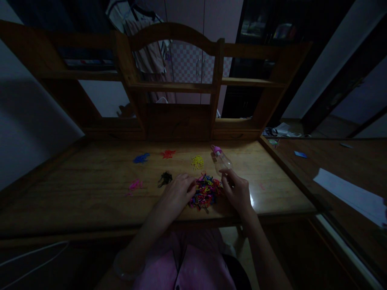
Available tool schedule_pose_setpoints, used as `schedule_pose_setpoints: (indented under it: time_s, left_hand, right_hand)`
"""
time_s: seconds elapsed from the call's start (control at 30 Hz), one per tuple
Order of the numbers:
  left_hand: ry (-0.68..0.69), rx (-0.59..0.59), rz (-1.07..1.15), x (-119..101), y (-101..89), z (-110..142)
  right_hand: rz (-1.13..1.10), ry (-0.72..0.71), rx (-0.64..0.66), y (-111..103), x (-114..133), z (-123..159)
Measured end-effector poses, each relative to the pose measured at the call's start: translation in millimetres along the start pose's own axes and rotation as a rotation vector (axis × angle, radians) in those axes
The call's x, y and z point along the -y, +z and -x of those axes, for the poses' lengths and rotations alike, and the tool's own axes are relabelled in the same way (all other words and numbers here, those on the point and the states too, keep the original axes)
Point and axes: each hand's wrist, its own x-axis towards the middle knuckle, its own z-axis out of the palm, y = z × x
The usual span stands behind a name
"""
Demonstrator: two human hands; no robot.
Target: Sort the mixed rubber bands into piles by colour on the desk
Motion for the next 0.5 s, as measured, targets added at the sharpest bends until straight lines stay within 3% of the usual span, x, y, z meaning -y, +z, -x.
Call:
schedule_pose_setpoints:
  time_s: [0.5]
  left_hand:
    - [-0.188, -0.080, 0.572, 23.3, 13.2, -9.1]
  right_hand:
    - [0.005, 0.010, 0.015, -0.9, 1.7, -1.7]
